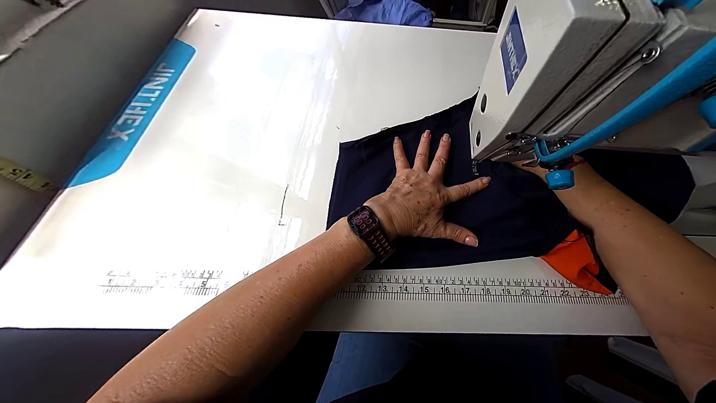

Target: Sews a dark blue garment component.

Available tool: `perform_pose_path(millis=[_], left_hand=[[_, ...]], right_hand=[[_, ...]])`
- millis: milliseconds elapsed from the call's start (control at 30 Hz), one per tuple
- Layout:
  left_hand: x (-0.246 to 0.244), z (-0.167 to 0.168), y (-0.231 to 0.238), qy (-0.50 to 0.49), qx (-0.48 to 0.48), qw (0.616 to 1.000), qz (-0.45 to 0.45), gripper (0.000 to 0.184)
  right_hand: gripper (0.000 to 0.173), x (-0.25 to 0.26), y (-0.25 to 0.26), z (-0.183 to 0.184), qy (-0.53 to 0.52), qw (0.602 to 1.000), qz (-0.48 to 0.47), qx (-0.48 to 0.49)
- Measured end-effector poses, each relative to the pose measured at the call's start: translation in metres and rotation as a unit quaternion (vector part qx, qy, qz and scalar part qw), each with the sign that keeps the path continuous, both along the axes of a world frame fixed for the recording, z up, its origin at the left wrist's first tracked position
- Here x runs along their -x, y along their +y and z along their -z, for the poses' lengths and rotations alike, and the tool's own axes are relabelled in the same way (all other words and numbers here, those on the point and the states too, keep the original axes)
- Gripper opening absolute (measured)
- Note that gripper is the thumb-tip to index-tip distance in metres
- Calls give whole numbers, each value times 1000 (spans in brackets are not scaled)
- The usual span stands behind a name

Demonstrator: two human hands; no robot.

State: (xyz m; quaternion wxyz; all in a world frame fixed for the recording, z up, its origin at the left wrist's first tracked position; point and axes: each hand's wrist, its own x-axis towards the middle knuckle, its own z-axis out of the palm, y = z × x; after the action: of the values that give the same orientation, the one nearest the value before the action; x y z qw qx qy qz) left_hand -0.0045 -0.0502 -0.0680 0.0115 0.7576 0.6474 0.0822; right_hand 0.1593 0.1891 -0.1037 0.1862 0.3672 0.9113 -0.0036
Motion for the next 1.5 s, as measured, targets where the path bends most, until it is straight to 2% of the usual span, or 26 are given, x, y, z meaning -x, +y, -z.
perform_pose_path(millis=[167, 233, 267, 333, 367, 433, 467, 500, 567, 633, 667, 767, 833, 933, 1033, 1167, 1300, 1400, 1500], left_hand=[[-8, 1, -5, -3, -19, 1000, -18, 88], [-24, 2, -19, 3, -39, 999, -34, 89], [-34, 4, -28, 8, -53, 998, -32, 94], [-54, 10, -50, -4, -76, 997, 7, 104], [-62, 9, -62, -21, -62, 997, 43, 104], [-70, -1, -83, -90, 26, 986, 139, 94], [-71, -8, -88, -136, 50, 973, 180, 82], [-67, -14, -91, -179, 30, 961, 210, 65], [-48, -21, -87, -229, -93, 941, 232, 37], [-14, -30, -77, -244, -201, 930, 189, 29], [9, -36, -71, -235, -224, 932, 161, 28], [81, -53, -51, -222, -219, 947, 82, 24], [115, -67, -44, -233, -156, 960, -15, 22], [141, -78, -35, -262, 29, 956, -129, 27], [161, -63, -36, -287, 93, 944, -137, 30], [177, -45, -51, -387, 58, 912, -127, 25], [170, -38, -53, -318, 47, 945, -54, 28], [161, -29, -48, -291, -9, 951, -102, 16], [160, -28, -45, -299, -13, 943, -144, 16]], right_hand=[[41, -6, -7, -8, 81, 992, -90, -34], [38, -10, -42, -61, 91, 994, -50, 36], [34, -18, -59, -82, 133, 989, -46, 38], [34, -45, -89, -94, 253, 962, -84, -59], [43, -58, -107, -93, 283, 949, -84, -114], [66, -82, -149, -88, 307, 937, -80, -145], [68, -92, -167, -81, 310, 933, -98, -152], [65, -101, -180, -74, 312, 929, -122, -155], [52, -114, -197, -75, 308, 926, -183, -118], [40, -111, -205, -86, 320, 919, -223, -58], [37, -104, -207, -90, 340, 909, -239, -33], [35, -55, -213, -85, 436, 849, -299, -15], [35, -11, -219, -79, 464, 818, -341, -18], [32, 37, -233, -67, 460, 804, -376, -31], [34, 52, -250, -49, 441, 813, -380, -37], [28, 55, -262, -34, 426, 819, -377, -72], [26, 56, -265, -33, 423, 823, -367, -95], [21, 54, -261, -33, 428, 820, -369, -89], [22, 50, -258, -32, 419, 820, -383, -72]])
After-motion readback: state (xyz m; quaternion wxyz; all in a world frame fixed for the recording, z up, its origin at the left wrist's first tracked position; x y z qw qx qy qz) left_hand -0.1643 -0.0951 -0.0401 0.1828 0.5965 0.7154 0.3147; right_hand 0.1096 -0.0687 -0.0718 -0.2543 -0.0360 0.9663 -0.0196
